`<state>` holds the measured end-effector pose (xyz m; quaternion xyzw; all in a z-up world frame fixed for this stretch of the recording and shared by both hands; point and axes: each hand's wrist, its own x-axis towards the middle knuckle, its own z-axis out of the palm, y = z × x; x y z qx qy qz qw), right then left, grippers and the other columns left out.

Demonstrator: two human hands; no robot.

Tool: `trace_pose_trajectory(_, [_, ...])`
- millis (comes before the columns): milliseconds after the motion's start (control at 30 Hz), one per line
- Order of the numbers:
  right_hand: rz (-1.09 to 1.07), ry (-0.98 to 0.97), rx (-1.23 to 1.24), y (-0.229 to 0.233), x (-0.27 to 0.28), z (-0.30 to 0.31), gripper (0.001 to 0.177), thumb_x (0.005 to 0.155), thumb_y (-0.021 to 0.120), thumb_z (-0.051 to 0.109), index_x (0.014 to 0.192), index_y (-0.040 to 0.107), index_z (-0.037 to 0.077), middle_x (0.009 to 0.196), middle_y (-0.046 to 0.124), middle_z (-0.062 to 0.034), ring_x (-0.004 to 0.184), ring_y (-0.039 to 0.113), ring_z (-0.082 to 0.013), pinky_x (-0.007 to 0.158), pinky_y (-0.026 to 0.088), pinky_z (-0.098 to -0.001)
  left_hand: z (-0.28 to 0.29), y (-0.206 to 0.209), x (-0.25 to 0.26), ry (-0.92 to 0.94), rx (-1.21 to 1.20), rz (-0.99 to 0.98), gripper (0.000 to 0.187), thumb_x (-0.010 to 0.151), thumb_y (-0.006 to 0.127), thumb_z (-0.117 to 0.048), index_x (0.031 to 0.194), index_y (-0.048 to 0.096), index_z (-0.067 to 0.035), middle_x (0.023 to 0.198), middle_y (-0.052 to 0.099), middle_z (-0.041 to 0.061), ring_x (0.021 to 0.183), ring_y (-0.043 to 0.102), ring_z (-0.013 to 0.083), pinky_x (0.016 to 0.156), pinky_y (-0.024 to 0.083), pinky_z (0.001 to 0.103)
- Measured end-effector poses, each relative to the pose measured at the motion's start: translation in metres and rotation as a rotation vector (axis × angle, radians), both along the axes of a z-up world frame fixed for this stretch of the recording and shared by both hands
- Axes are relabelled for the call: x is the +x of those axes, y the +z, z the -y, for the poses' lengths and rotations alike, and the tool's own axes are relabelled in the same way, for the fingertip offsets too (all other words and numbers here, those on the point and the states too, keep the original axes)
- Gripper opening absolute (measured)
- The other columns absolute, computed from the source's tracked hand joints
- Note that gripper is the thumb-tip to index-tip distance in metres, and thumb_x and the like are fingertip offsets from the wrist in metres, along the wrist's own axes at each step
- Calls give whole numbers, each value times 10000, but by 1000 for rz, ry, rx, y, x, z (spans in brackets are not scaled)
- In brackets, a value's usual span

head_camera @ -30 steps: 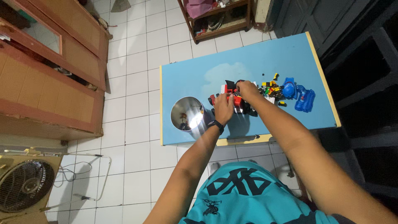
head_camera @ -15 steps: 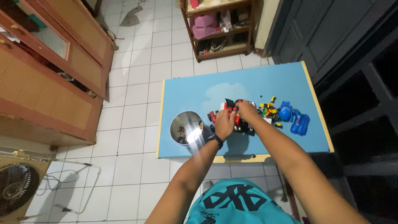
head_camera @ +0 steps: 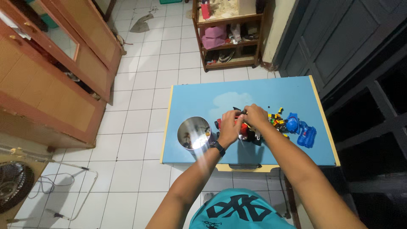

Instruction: The person picks up plastic toy components from a table and places them into a cylindrical container.

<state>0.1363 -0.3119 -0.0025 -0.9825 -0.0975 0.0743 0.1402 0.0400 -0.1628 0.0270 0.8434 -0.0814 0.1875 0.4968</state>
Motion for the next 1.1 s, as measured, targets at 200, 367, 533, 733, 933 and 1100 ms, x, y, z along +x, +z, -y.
trace_pose_trajectory(200, [208,22,180,29,-5,-32,261,857,713,307,1082,753,182,1105,702,-128,1016,683,-365,835,554,-509,-53,17,-7,127,35,185,287,969,662,-201,1185,636,-13,1177,652,187,1138,581,379,1005,458,463])
trace_pose_trajectory(367, [234,157,363,52,-22,-81,238,858,701,276,1050,744,141,1009,753,-106,941,709,-334,796,564,-467,-129,3,-15,345,172,145,358,933,687,-220,1225,624,-23,1230,635,190,1193,558,388,1039,433,480])
trace_pose_trajectory(533, [77,449,513,51,-33,-134,254,842,672,222,1050,749,100,951,765,-142,881,744,-304,812,582,-413,-176,-41,-21,580,271,-11,393,940,657,-275,1250,614,-38,1259,627,165,1227,532,377,1015,422,524])
trace_pose_trajectory(733, [-254,622,228,21,-49,-187,283,841,623,155,1090,720,64,907,759,-209,837,769,-332,817,584,-419,-190,-94,-22,608,330,-179,382,973,606,-321,1255,628,-64,1206,639,158,1158,567,387,937,460,536])
trace_pose_trajectory(933, [-304,698,-194,-35,-50,-223,328,946,609,279,1071,759,15,1036,772,-252,992,770,-378,892,592,-463,-194,-99,-24,605,321,-256,320,1041,493,-324,1178,673,-98,1159,664,166,1091,595,414,897,484,560])
trace_pose_trajectory(1100, [-341,544,-387,-56,-51,-230,597,811,784,237,1356,572,118,1434,518,-197,1307,546,-405,1045,499,-515,-190,-88,-29,620,345,-276,326,1040,465,-329,1146,679,-106,1146,666,161,1074,599,414,860,492,568])
